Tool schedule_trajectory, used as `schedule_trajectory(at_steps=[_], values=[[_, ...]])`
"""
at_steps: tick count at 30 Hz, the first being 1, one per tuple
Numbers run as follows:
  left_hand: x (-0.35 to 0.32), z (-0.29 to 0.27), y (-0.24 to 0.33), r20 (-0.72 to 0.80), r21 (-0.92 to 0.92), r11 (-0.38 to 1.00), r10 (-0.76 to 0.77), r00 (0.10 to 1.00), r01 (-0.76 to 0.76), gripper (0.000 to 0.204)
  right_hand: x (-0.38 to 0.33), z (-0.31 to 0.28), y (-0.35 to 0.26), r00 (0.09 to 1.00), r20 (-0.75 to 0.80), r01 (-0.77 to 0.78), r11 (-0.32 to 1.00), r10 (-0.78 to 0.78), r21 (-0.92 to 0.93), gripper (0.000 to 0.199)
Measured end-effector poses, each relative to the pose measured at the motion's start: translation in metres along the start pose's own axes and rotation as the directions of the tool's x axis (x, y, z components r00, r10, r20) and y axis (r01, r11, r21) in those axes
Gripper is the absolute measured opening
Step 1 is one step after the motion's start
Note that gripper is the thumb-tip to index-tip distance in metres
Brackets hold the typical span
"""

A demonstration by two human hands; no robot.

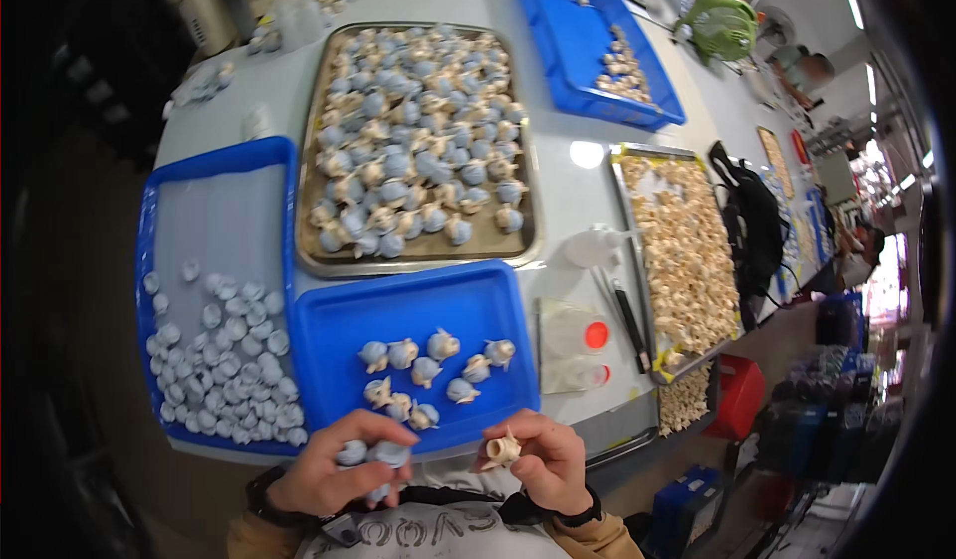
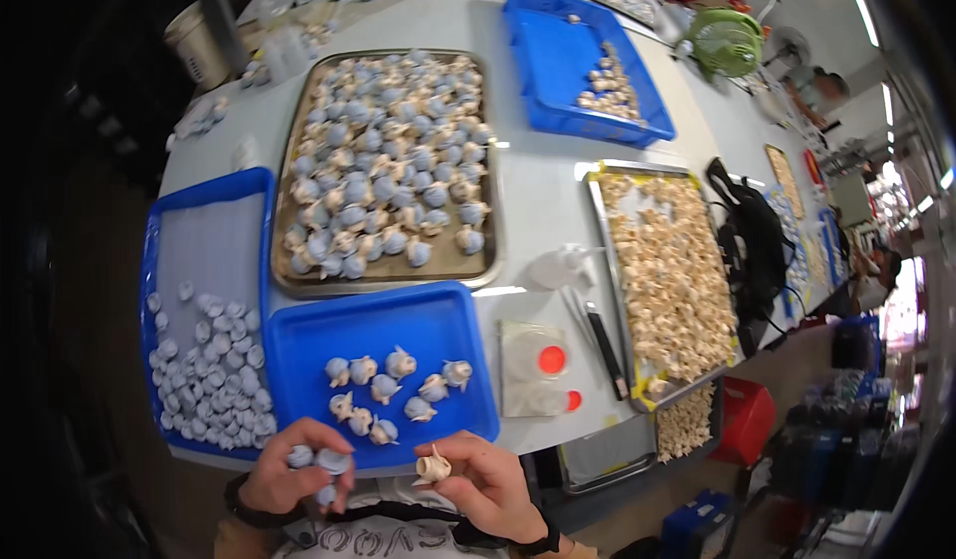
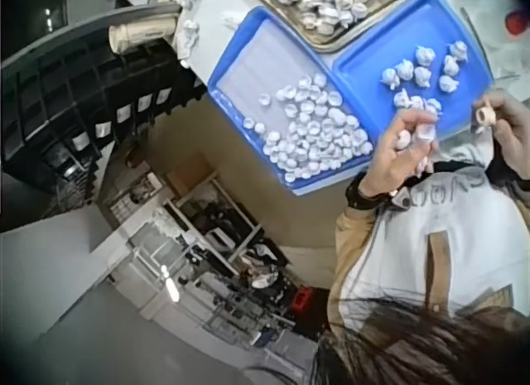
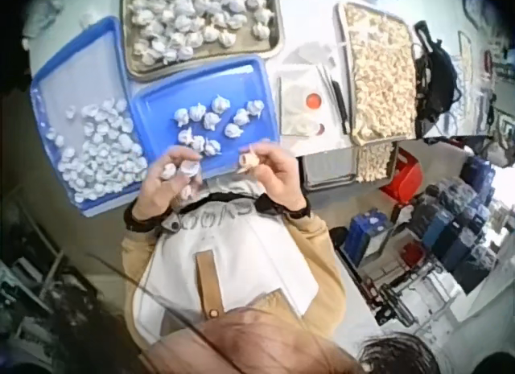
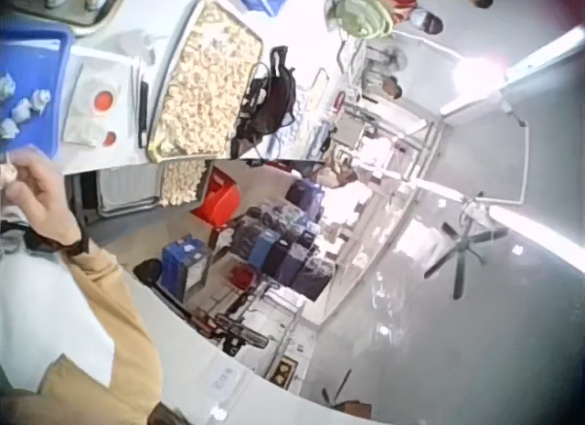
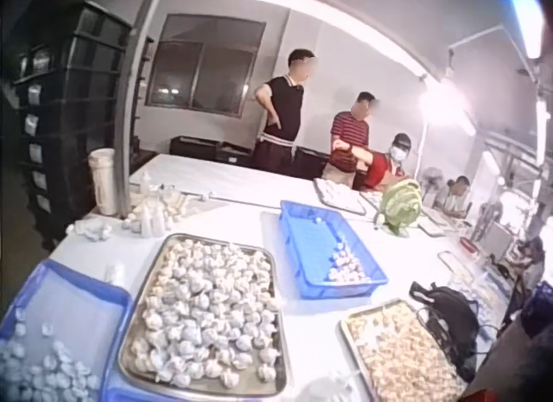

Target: Assembling small toy dolls by attaching heads to clothed bodies and applying small accessories.

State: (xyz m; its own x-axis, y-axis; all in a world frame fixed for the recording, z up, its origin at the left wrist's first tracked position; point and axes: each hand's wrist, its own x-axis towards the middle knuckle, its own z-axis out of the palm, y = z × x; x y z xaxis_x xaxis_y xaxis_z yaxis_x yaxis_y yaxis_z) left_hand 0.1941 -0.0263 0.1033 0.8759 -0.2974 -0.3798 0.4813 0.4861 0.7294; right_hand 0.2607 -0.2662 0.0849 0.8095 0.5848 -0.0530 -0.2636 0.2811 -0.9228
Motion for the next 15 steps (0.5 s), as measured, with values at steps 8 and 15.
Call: schedule_trajectory(at_steps=[8, 15], values=[[0.0, 0.0, -0.01, 0.012, -0.016, 1.0, -0.008, 1.0, 0.009, 0.038, 0.019, 0.03, -0.003, 0.976, 0.162, 0.213, 0.791, -0.146, -0.573, 0.04], [0.007, -0.002, -0.017, 0.105, 0.012, 0.994, -0.113, 0.988, 0.112, 0.033, 0.018, 0.04, -0.002, 0.969, 0.102, 0.238, 0.731, -0.226, -0.639, 0.046]])
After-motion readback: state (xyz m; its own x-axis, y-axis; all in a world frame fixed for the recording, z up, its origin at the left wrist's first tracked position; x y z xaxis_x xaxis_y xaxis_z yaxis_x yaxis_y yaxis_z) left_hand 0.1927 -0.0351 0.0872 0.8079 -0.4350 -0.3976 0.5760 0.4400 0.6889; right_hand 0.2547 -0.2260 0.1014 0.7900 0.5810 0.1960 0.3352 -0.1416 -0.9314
